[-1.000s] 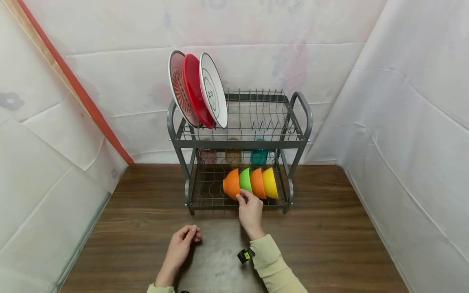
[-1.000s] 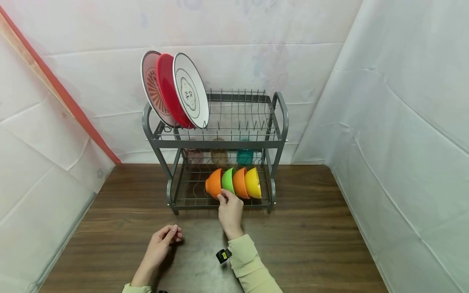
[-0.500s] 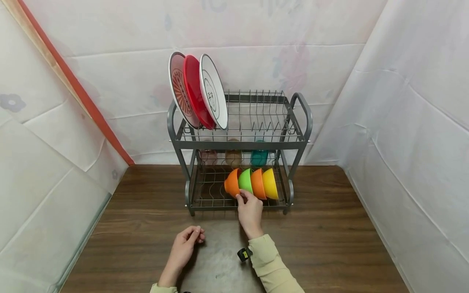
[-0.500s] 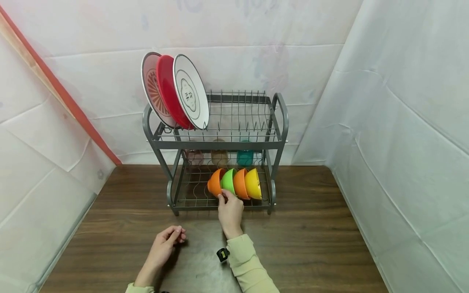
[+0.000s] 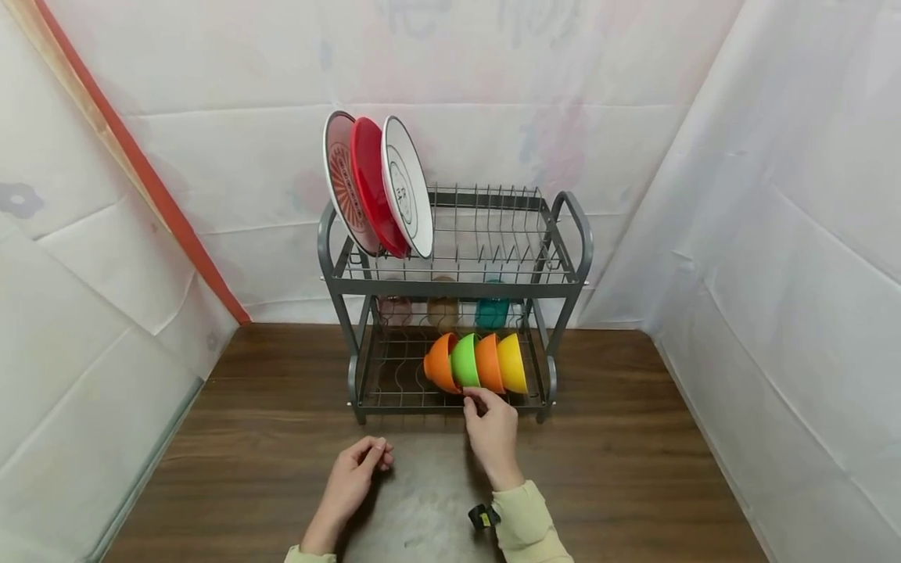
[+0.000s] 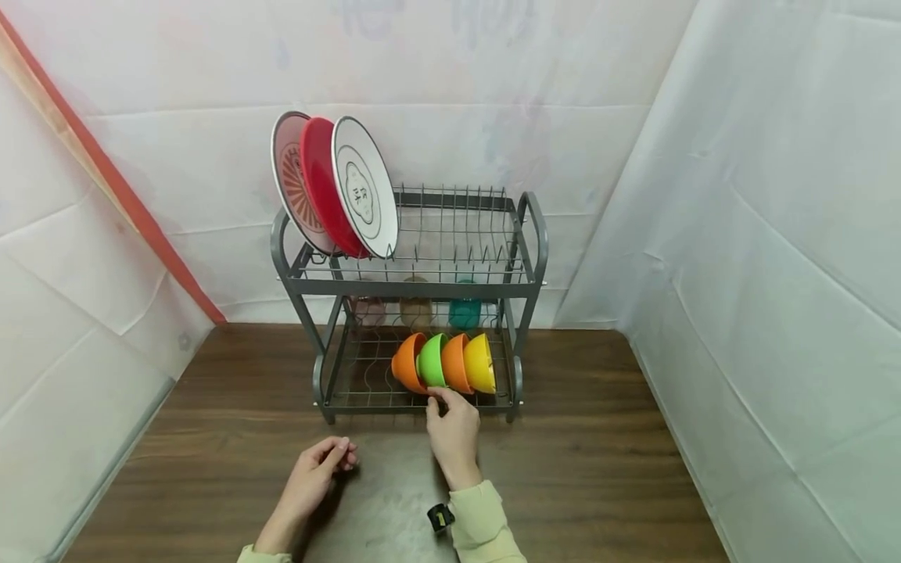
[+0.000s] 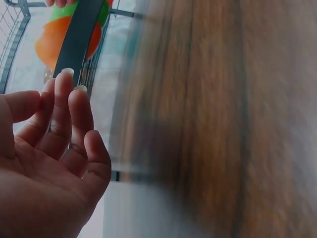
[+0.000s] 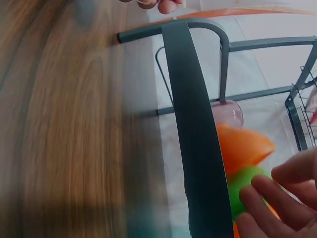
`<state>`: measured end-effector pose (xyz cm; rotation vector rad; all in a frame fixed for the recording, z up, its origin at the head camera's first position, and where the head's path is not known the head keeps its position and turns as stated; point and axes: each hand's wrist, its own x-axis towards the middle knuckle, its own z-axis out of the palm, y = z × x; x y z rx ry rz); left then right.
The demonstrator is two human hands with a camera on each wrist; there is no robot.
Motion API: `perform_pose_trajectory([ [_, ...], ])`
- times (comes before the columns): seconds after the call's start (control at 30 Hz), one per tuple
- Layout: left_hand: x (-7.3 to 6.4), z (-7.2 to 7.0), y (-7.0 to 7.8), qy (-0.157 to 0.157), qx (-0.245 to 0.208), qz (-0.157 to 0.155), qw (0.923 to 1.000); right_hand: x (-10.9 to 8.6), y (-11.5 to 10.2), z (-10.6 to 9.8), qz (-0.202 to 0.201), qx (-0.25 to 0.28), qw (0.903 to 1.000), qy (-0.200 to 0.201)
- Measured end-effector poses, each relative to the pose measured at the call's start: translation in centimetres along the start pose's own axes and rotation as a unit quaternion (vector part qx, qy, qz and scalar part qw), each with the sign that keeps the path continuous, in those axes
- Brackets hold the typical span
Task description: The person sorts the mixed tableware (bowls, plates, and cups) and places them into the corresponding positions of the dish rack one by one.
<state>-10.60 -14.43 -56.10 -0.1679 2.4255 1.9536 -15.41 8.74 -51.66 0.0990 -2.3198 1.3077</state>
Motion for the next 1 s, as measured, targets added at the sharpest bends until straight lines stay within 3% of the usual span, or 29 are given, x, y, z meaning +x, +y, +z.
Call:
perform_pose_trajectory([
  [0.2, 0.7, 0.6, 1.8, -0.022, 0.052, 0.064, 0.9963, 0.2, 1.0, -3.0, -0.089, -0.046, 0.9945, -0.03],
  [0.4, 1.2, 1.0, 4.0, -0.02, 0.147, 0.144, 0.9784, 0.5, 1.6, -5.9, -0.153, -0.116, 0.9811, -0.025],
  [0.5, 1.2, 1.4, 5.2, -0.01, 0.221, 0.186, 0.9574, 0.6, 1.8, -6.6, -0.17, -0.133, 0.9762, -0.026],
  [0.63, 1.2, 1.8, 6.2, 0.029, 0.305, 0.259, 0.916, 0.5, 1.7, -6.7, -0.177, -0.136, 0.974, -0.039],
  [0.83, 1.7, 2.2, 6.9, 0.091, 0.345, 0.357, 0.8631, 0.3, 1.9, -6.6, -0.186, -0.143, 0.971, -0.048],
  [1.0, 2.1, 2.3, 7.3, 0.121, 0.381, 0.388, 0.8306, 0.7, 1.8, -6.9, -0.204, -0.156, 0.9648, -0.057],
])
